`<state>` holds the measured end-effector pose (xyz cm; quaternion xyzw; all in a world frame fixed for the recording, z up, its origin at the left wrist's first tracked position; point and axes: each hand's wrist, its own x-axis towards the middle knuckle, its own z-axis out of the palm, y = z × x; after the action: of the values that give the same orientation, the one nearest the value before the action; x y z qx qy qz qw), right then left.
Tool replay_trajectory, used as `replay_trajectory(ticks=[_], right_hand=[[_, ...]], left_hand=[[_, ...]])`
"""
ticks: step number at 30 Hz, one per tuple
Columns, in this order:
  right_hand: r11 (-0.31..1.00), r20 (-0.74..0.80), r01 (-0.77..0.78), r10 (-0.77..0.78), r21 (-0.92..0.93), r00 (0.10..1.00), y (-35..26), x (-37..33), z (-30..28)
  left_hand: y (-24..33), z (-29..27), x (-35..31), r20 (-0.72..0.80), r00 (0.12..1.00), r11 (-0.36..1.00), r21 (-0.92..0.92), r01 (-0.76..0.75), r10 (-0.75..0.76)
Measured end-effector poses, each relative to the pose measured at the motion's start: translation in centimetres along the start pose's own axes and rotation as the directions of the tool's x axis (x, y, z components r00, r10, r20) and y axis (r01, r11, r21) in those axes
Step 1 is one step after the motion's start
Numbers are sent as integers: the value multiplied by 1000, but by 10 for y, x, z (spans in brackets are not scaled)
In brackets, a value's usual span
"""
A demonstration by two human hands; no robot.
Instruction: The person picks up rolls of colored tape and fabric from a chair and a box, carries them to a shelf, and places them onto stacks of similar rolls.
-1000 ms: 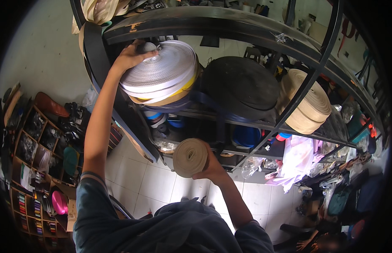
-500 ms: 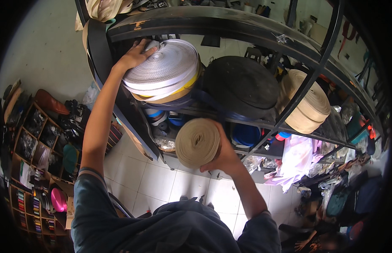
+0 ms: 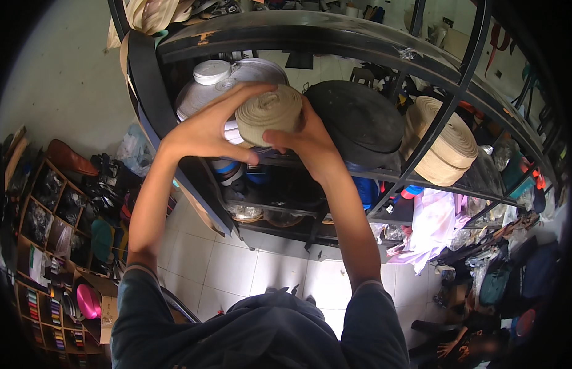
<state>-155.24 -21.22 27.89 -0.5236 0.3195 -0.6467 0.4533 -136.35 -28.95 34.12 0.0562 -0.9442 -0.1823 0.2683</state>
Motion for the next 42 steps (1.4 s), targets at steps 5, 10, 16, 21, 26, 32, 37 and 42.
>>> replay_trajectory(ticks=[5, 10, 16, 21, 26, 32, 37, 42], right_hand=[[991, 41, 52, -47, -127, 998, -8, 16, 4], [969, -107, -4, -23, -248, 994, -7, 18, 9], [985, -225, 50, -87, -164, 971, -2, 2, -4], [986, -195, 43, -74, -158, 978, -2, -8, -8], [987, -190, 35, -65, -157, 980, -3, -12, -12], [980, -188, 69, -105, -184, 977, 4, -12, -20], [890, -241, 142, -266, -433, 933, 0, -21, -31], [872, -232, 149, -283, -467, 931, -4, -22, -31]], left_hand=[[-11, -8, 17, -41, 996, 995, 72, -75, 78], [-37, -20, 32, -26, 996, 959, 270, 90, -86], [-78, -30, 77, -64, 941, 818, 477, 322, -333], [-104, -21, 88, -162, 811, 588, 611, 530, -562], [-109, -13, 84, -197, 812, 581, 608, 541, -550], [-107, -2, 66, -219, 848, 627, 590, 509, -483], [-109, -3, 51, -237, 892, 735, 506, 451, -384], [-95, 1, 64, -296, 875, 735, 477, 482, -382]])
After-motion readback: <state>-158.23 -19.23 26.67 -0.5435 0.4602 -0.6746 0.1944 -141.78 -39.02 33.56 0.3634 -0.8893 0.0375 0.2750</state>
